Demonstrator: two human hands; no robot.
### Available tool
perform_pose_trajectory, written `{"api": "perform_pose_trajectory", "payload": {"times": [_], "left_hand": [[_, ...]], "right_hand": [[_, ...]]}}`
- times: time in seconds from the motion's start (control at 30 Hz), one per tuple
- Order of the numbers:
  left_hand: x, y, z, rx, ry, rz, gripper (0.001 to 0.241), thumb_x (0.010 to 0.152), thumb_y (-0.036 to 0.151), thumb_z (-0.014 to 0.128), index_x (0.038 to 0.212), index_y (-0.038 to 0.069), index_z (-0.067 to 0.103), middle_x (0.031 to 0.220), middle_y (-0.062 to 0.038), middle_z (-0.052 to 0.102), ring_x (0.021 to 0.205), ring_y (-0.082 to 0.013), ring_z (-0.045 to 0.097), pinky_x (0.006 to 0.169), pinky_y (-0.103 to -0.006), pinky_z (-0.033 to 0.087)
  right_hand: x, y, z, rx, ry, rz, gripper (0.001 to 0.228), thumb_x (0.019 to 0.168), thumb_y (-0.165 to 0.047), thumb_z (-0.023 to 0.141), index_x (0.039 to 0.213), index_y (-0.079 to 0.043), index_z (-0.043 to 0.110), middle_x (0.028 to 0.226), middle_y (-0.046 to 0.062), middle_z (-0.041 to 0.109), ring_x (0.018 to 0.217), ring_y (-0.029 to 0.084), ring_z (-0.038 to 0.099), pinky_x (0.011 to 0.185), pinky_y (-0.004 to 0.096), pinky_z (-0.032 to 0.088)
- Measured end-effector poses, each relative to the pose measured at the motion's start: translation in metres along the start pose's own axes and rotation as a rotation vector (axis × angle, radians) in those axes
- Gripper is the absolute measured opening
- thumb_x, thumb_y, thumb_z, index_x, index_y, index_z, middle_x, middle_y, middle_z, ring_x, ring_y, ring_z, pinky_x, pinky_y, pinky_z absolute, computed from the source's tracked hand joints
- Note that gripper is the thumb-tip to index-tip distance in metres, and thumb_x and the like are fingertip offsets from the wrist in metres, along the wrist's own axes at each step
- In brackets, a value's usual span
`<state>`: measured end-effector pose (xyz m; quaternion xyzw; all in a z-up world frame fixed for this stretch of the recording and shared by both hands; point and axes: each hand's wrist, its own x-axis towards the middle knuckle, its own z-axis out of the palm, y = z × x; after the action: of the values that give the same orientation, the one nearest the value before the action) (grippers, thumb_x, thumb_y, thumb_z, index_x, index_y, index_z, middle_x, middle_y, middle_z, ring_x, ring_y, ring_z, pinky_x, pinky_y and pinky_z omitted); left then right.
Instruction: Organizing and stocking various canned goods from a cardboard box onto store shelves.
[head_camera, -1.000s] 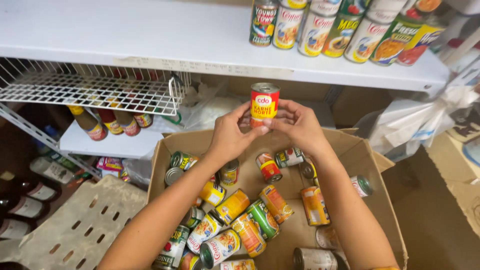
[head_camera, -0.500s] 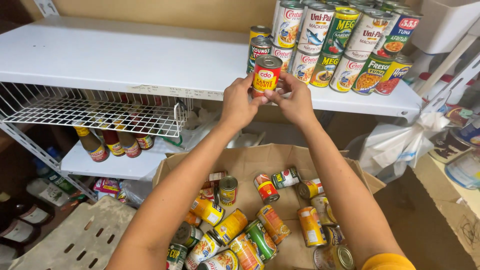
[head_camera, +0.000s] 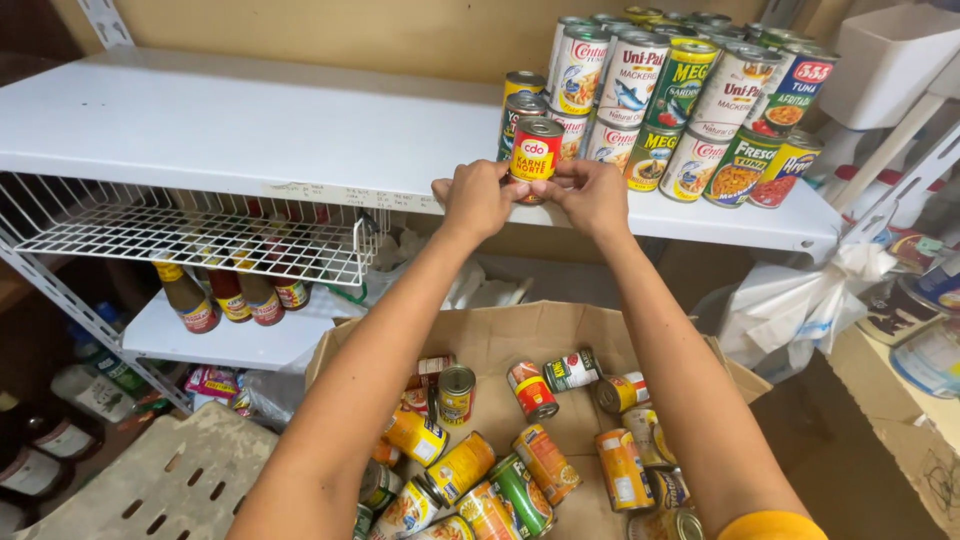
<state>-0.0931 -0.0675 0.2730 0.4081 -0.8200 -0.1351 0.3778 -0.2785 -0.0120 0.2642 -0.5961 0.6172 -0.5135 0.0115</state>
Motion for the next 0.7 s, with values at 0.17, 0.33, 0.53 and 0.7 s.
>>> {"api": "perform_pose_trajectory", "payload": {"times": [0.17, 0.33, 0.53, 0.7], "left_hand": [[0.008, -0.001, 0.016, 0.079, 0.124, 0.003, 0.023, 0.088, 0.039, 0.073, 0.105, 0.023, 0.078, 0.094, -0.012, 0.073, 0.098, -0.0345, 0.064, 0.081, -0.0582, 0.033], [0.015, -0.001, 0.025, 0.104, 0.231, 0.011, 0.026, 0.086, 0.038, 0.074, 0.105, 0.021, 0.077, 0.096, -0.011, 0.073, 0.101, -0.0301, 0.061, 0.086, -0.0564, 0.031], [0.018, 0.005, 0.014, 0.161, 0.11, -0.074, 0.023, 0.09, 0.039, 0.071, 0.1, 0.02, 0.078, 0.096, -0.008, 0.074, 0.103, -0.0285, 0.061, 0.092, -0.055, 0.028], [0.023, 0.002, 0.019, 0.197, 0.141, -0.065, 0.024, 0.089, 0.039, 0.072, 0.094, 0.016, 0.079, 0.094, -0.008, 0.075, 0.101, -0.0281, 0.062, 0.095, -0.055, 0.029]], "right_hand": [[0.004, -0.014, 0.004, -0.195, 0.028, 0.193, 0.037, 0.075, -0.043, 0.09, 0.095, -0.013, 0.082, 0.079, 0.004, 0.077, 0.071, 0.013, 0.072, 0.068, 0.032, 0.055], [0.01, -0.022, 0.007, -0.269, 0.065, 0.262, 0.04, 0.069, -0.051, 0.091, 0.087, -0.015, 0.083, 0.075, 0.001, 0.077, 0.067, 0.014, 0.071, 0.066, 0.033, 0.054], [0.025, -0.006, 0.002, -0.227, -0.064, 0.271, 0.041, 0.07, -0.053, 0.089, 0.088, -0.017, 0.085, 0.075, 0.0, 0.078, 0.067, 0.014, 0.071, 0.064, 0.034, 0.053], [0.033, 0.001, 0.002, -0.321, -0.097, 0.229, 0.038, 0.071, -0.056, 0.087, 0.094, -0.026, 0.085, 0.08, -0.001, 0.079, 0.07, 0.015, 0.072, 0.065, 0.036, 0.054]]}}
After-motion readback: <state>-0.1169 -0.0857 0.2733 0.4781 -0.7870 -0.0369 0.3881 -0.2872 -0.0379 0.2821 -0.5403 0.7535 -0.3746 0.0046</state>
